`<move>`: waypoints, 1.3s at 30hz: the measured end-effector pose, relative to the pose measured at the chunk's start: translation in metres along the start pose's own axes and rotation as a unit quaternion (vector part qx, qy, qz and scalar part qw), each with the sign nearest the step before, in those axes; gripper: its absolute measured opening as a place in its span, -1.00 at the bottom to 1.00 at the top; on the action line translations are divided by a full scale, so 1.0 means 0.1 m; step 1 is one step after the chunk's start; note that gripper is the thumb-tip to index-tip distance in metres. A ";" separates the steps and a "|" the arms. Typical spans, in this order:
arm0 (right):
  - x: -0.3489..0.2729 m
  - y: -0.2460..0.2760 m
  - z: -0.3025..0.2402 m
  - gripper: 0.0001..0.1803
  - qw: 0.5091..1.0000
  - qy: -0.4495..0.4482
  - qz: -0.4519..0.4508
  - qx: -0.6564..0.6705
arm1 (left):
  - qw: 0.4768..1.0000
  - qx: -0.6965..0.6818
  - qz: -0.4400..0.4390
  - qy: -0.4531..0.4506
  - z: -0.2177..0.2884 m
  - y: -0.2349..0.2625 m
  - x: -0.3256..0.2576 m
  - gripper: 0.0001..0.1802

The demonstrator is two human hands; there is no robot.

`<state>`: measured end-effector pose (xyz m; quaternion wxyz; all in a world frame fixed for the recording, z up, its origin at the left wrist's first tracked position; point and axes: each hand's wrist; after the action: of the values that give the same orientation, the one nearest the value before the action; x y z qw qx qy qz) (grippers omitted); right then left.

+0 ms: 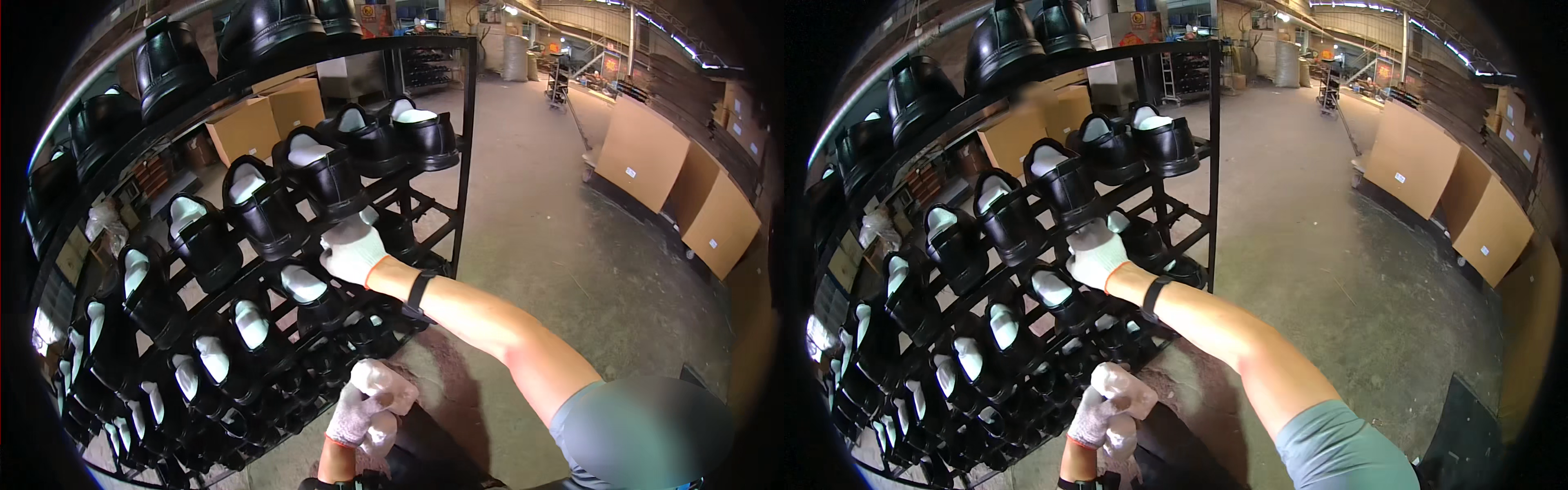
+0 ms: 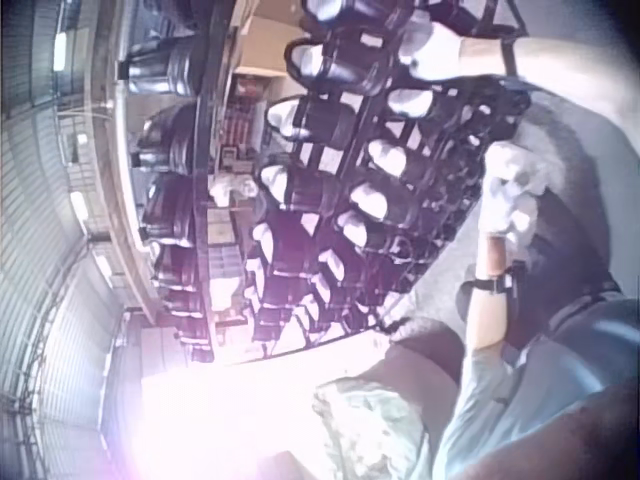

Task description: The person is stuffing the interior of finished black loafers with white foam/paper inserts from a large bag and then placing them onto a storage rack.

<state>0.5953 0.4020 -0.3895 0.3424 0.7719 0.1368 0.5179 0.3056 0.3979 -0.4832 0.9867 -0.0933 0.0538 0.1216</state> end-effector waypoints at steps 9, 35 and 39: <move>-0.23 -0.13 0.11 -0.74 0.997 0.059 0.026 -0.039 | 1.000 0.002 -0.026 -0.013 -0.29 0.32 -0.17 -0.38; -1.56 1.61 0.81 -0.26 0.817 -0.300 0.074 0.488 | 0.908 0.306 0.137 -0.252 -0.04 -0.54 0.37 -0.65; -0.73 0.94 1.03 -0.05 0.804 -0.280 0.172 0.495 | 0.754 0.553 0.186 -0.302 -0.90 -0.39 -0.16 -0.75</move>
<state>0.6424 0.2527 -0.4010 -0.1574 0.9590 0.1373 0.1915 0.2922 0.3391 -0.5627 0.7893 0.5216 -0.1726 0.2741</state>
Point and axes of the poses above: each hand's wrist, its own x-axis towards the middle knuckle, its own y-axis out of the back of the hand, z = x × y, and after that the axes turned 3 degrees about z, right-handed
